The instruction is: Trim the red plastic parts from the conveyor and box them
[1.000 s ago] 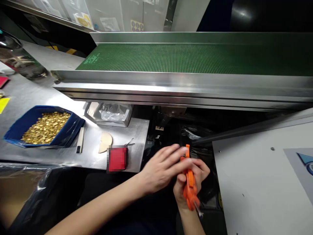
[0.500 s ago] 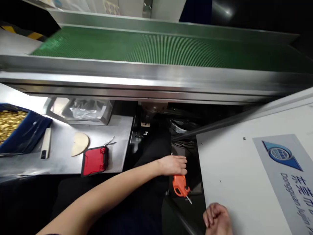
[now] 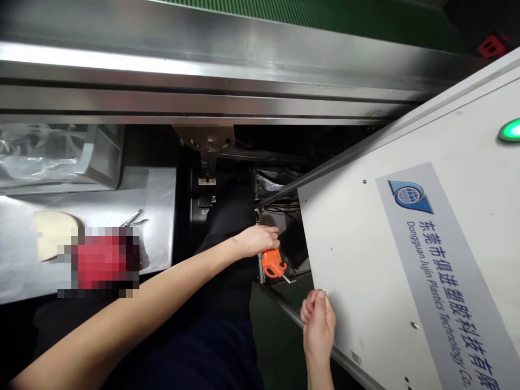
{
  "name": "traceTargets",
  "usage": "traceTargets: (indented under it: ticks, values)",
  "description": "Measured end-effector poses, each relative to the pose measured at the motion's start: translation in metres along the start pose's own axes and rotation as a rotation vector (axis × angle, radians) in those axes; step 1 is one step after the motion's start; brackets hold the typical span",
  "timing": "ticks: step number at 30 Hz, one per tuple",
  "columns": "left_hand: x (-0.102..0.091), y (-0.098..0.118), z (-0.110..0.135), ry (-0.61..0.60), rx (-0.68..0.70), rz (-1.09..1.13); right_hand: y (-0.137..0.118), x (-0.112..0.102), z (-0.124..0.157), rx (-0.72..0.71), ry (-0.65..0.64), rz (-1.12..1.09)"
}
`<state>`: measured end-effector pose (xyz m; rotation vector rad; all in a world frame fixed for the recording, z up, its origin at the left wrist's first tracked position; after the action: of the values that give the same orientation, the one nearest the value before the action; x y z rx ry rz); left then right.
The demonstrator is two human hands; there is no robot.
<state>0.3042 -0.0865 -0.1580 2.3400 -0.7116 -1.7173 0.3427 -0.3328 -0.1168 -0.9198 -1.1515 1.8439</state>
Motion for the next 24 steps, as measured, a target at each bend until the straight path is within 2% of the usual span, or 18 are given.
traceTargets:
  ticks: [4, 8, 14, 18, 21, 24]
  values:
    - [-0.001, 0.0, 0.001, -0.004, 0.0, 0.008, 0.001, -0.001, -0.002, -0.017, 0.005, 0.026]
    - [-0.001, 0.0, 0.001, -0.003, 0.004, 0.014, 0.006, 0.002, -0.004, 0.074, -0.061, 0.02]
    - [0.0, 0.002, 0.002, 0.005, -0.007, 0.01, 0.008, 0.003, -0.008, 0.128, -0.048, -0.005]
    - [0.0, 0.001, 0.002, 0.009, -0.017, 0.006, 0.006, 0.001, -0.002, 0.064, -0.018, -0.008]
    - [-0.001, 0.0, 0.002, 0.009, -0.022, 0.011, 0.005, -0.005, 0.008, -0.042, 0.032, 0.05]
    - [-0.002, -0.001, 0.001, 0.008, -0.035, 0.027, 0.007, -0.005, 0.019, -0.139, 0.025, 0.13]
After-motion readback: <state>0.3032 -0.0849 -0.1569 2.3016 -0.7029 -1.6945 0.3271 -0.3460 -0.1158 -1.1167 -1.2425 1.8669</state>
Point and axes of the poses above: each hand's wrist, its own z-axis away from the middle knuckle, its own x-axis out of the palm, y = z × x, the point moved 6 cm from there along -z, towards the middle knuckle, and after that the axes turned 5 degrees about -y, right-handed, at the moved point
